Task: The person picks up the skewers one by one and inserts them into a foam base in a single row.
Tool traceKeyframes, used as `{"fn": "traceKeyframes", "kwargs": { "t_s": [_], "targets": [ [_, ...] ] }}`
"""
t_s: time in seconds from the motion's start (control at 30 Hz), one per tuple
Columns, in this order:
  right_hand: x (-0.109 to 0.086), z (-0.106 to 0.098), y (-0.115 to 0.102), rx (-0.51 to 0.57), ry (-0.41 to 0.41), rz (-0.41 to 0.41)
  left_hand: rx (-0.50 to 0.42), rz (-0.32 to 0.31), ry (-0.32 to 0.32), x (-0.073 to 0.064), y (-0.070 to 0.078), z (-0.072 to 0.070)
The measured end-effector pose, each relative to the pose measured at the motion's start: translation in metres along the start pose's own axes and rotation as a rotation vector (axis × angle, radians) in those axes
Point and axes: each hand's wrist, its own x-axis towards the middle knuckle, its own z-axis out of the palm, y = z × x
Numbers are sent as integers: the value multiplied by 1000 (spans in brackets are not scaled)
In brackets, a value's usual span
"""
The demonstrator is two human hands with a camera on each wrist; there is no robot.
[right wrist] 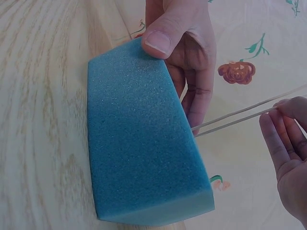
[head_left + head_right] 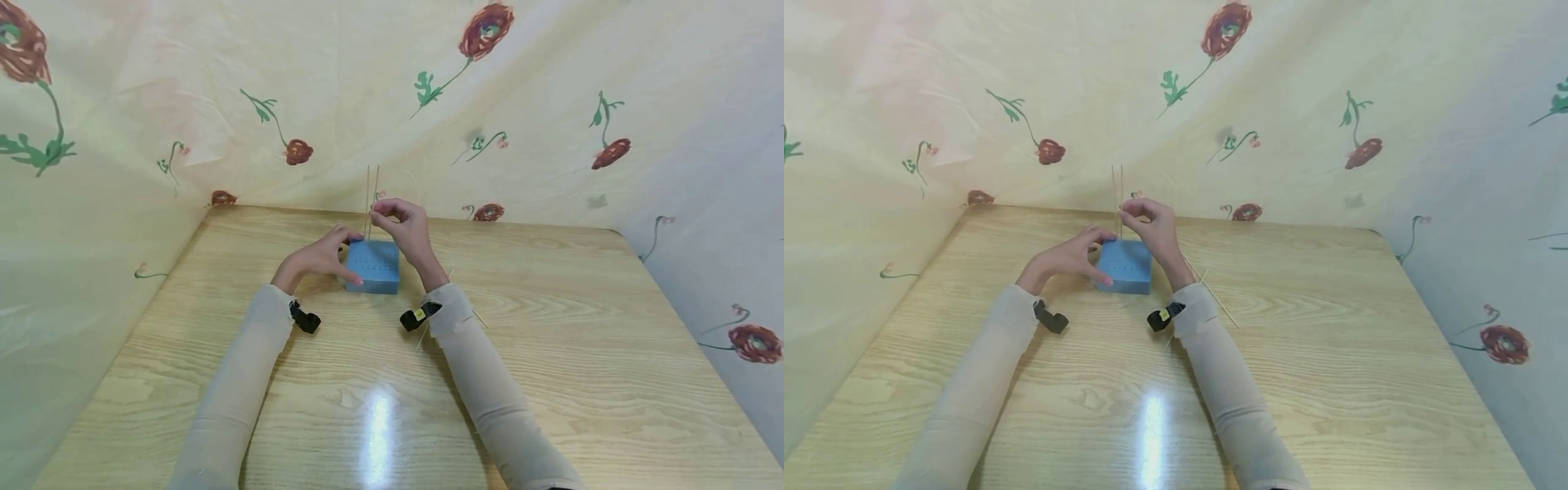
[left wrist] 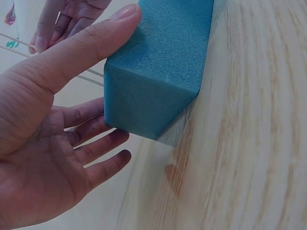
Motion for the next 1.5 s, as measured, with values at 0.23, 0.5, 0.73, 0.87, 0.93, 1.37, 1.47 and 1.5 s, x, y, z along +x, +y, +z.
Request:
{"fn": "traceKeyframes", "kwargs": {
  "t_s": [0.23, 0.5, 0.73, 0.87, 0.93, 1.37, 1.47, 1.5],
  "targets": [
    [-2, 0, 0, 21, 2, 3, 0, 4, 1, -1, 0, 1],
    [-2, 0, 1, 25, -9, -26, -3, 6, -2, 0, -1, 0],
    [-2, 0, 1, 15, -5, -22, -10, 5, -3, 0, -2, 0],
    [-2, 0, 1, 4, -5, -20, -7, 4, 2, 0, -2, 0],
    [-2, 0, 1, -1, -7, -15, -5, 4, 4, 0, -2, 0],
    [-6, 2, -14, -8, -24, 0, -1, 2, 3, -1, -1, 1],
    [-10, 4, -25, -5, -21, 0, 8, 2, 5, -1, -1, 1],
    [-11, 4, -27, -7, -21, -1, 12, 2, 5, -1, -1, 1]
  ]
}}
